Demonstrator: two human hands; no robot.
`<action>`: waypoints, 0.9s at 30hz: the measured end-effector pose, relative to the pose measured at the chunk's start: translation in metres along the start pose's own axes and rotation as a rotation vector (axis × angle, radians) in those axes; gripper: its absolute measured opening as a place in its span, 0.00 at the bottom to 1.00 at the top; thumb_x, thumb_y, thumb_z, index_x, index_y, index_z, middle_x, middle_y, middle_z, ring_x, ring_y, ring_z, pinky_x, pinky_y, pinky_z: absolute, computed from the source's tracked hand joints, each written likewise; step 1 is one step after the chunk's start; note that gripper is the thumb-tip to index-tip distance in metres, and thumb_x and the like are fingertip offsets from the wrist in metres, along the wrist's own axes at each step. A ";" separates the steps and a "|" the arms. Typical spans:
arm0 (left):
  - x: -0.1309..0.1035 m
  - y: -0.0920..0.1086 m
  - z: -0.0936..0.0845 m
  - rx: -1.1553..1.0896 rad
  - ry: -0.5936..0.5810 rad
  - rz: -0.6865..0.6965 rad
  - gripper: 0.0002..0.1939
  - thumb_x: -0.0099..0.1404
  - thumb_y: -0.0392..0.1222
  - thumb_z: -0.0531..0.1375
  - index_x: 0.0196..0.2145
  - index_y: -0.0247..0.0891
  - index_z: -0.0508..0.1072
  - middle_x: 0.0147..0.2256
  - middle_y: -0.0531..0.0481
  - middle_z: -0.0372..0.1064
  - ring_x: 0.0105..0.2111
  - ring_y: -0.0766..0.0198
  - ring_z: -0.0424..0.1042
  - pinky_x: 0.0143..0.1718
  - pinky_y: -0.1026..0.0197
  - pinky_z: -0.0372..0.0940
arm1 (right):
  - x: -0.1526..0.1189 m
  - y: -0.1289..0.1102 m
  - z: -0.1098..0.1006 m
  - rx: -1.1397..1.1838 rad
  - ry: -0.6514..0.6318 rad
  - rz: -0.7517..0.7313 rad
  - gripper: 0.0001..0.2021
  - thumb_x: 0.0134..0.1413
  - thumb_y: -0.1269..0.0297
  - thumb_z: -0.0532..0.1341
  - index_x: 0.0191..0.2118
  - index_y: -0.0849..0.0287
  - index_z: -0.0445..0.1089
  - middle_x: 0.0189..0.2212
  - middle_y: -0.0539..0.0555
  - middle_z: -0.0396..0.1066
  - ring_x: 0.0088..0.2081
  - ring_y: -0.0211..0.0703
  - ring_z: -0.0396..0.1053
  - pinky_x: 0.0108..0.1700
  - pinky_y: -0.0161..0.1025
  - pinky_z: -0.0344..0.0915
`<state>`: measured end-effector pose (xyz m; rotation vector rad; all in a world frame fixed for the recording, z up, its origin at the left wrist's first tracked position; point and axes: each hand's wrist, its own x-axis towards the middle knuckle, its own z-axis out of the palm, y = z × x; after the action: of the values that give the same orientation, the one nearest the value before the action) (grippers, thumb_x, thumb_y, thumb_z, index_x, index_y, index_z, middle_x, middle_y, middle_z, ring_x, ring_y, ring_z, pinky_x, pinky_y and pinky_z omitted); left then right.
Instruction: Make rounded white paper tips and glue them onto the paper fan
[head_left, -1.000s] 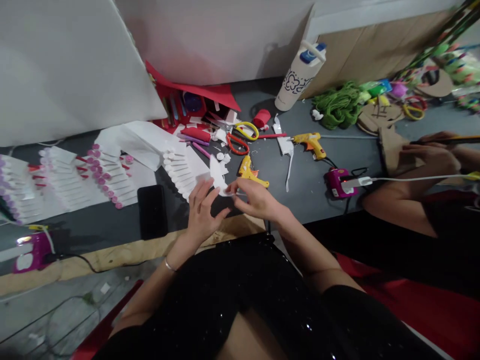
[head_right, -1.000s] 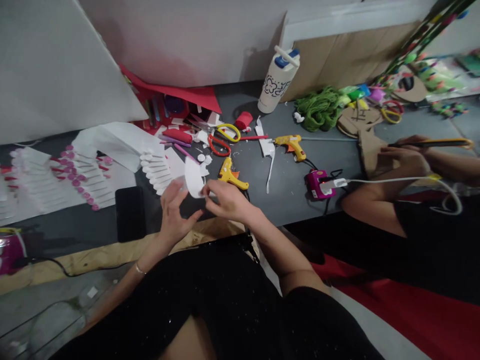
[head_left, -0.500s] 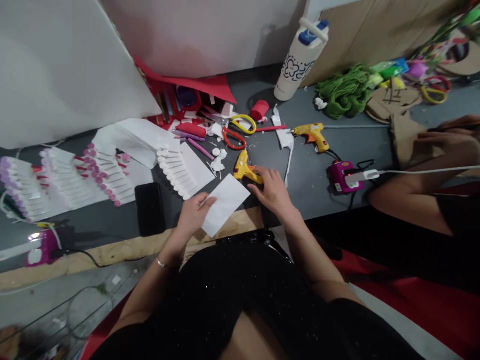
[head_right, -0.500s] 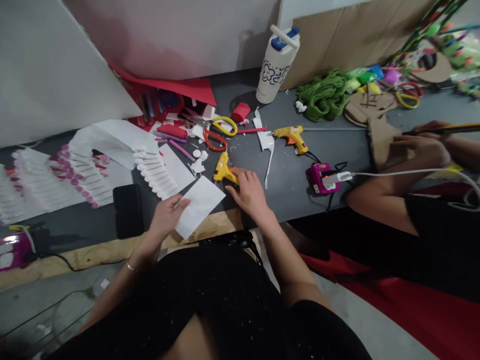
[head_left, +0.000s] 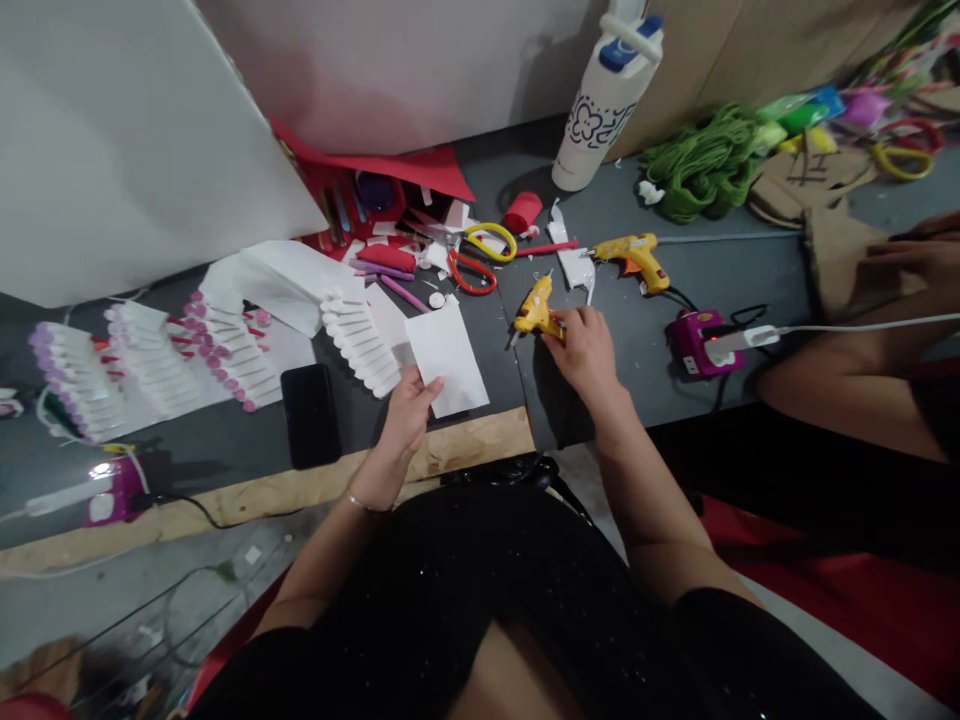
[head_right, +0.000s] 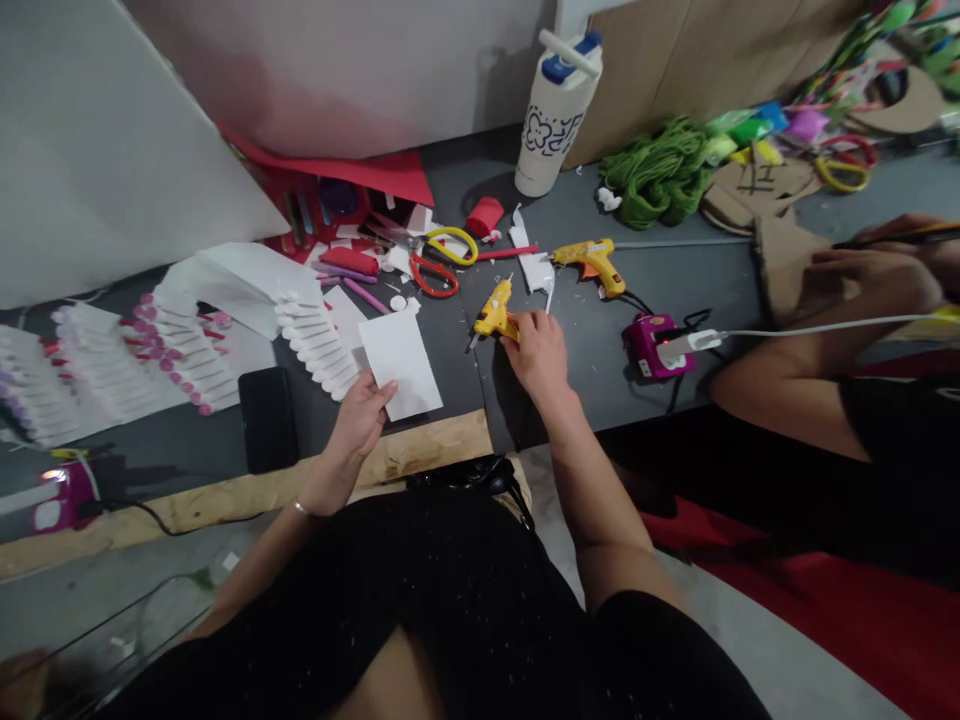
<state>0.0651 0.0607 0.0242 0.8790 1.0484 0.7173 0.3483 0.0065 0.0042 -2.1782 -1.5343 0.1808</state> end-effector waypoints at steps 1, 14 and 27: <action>0.000 -0.002 0.002 -0.020 -0.014 -0.037 0.31 0.50 0.56 0.76 0.46 0.38 0.76 0.40 0.44 0.83 0.42 0.54 0.82 0.46 0.52 0.75 | 0.004 -0.002 -0.004 0.007 0.002 -0.008 0.14 0.63 0.61 0.60 0.52 0.58 0.72 0.50 0.69 0.72 0.51 0.66 0.67 0.55 0.62 0.67; -0.020 0.018 -0.004 0.643 0.045 0.270 0.20 0.67 0.58 0.64 0.27 0.40 0.72 0.24 0.54 0.68 0.27 0.65 0.65 0.30 0.61 0.60 | 0.184 -0.078 0.076 -0.079 -0.263 -0.221 0.22 0.62 0.66 0.65 0.57 0.71 0.63 0.56 0.74 0.68 0.63 0.72 0.66 0.62 0.72 0.62; -0.030 0.027 0.002 1.355 -0.118 0.926 0.19 0.78 0.35 0.49 0.51 0.36 0.79 0.38 0.42 0.81 0.41 0.56 0.79 0.40 0.55 0.69 | 0.061 -0.045 -0.067 0.507 -0.322 0.016 0.21 0.61 0.52 0.67 0.57 0.48 0.67 0.34 0.53 0.77 0.35 0.50 0.78 0.38 0.51 0.73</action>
<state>0.0546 0.0476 0.0605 2.6450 0.9145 0.6046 0.3564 0.0546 0.0926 -1.8116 -1.4324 0.8628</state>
